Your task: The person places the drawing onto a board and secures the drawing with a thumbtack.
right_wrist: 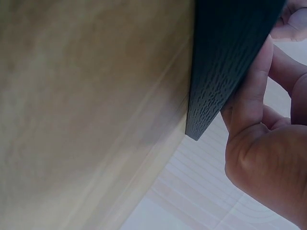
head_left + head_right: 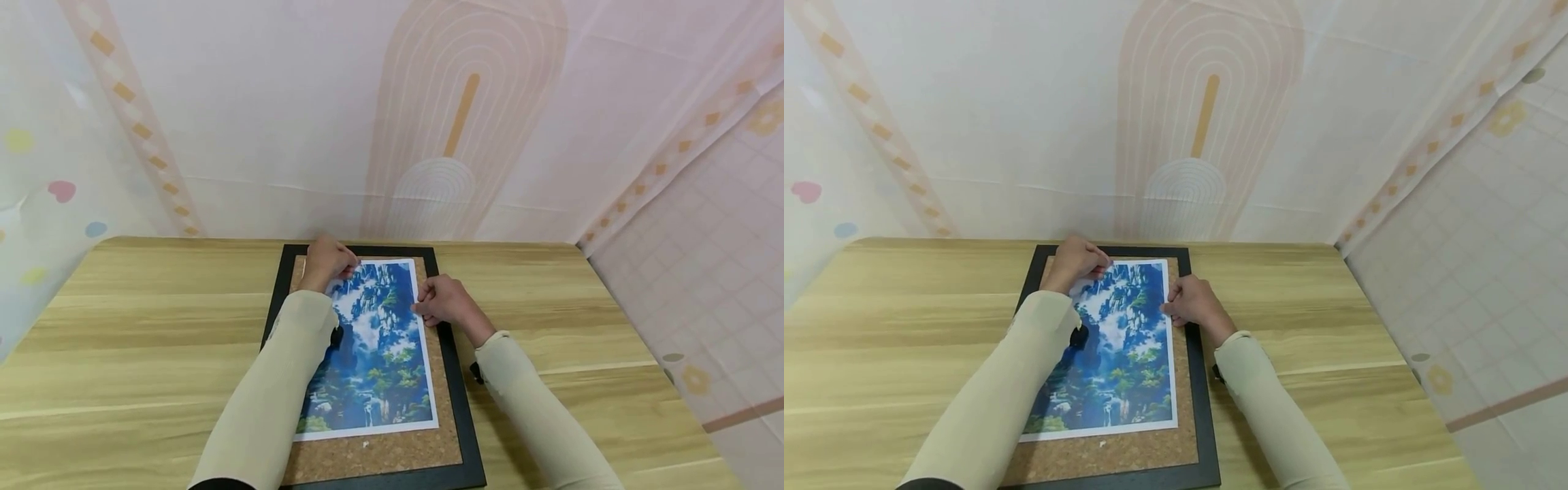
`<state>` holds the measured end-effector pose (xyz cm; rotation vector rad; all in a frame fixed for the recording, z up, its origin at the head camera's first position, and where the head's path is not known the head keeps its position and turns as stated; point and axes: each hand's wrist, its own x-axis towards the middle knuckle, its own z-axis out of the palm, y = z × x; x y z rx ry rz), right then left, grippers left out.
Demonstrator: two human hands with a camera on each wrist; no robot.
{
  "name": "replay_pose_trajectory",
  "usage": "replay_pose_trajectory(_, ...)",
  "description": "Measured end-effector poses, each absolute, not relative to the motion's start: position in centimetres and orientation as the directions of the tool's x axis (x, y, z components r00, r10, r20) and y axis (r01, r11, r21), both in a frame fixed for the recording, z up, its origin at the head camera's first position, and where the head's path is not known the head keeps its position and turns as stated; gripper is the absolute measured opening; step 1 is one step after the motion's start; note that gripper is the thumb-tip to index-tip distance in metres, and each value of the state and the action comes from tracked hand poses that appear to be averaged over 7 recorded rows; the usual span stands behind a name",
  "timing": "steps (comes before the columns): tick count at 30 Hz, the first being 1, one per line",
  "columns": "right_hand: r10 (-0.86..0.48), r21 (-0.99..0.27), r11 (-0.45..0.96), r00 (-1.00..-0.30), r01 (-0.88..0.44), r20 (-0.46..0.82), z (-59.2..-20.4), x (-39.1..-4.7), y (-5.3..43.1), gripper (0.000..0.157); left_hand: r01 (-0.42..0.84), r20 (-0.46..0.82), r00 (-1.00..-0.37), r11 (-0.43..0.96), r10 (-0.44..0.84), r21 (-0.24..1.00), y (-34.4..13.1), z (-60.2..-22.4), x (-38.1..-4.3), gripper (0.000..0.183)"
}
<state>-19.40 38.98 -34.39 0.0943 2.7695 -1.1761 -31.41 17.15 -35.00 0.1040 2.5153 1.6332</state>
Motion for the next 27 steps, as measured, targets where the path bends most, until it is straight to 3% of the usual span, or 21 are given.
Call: replay_pose_trajectory(27,0.005,-0.710,0.694,-0.988,0.114,-0.153,-34.23,-19.24,38.90,0.013,-0.018,-0.097,-0.983,0.447,0.155,0.894,17.23,-34.51,-31.52,0.009)
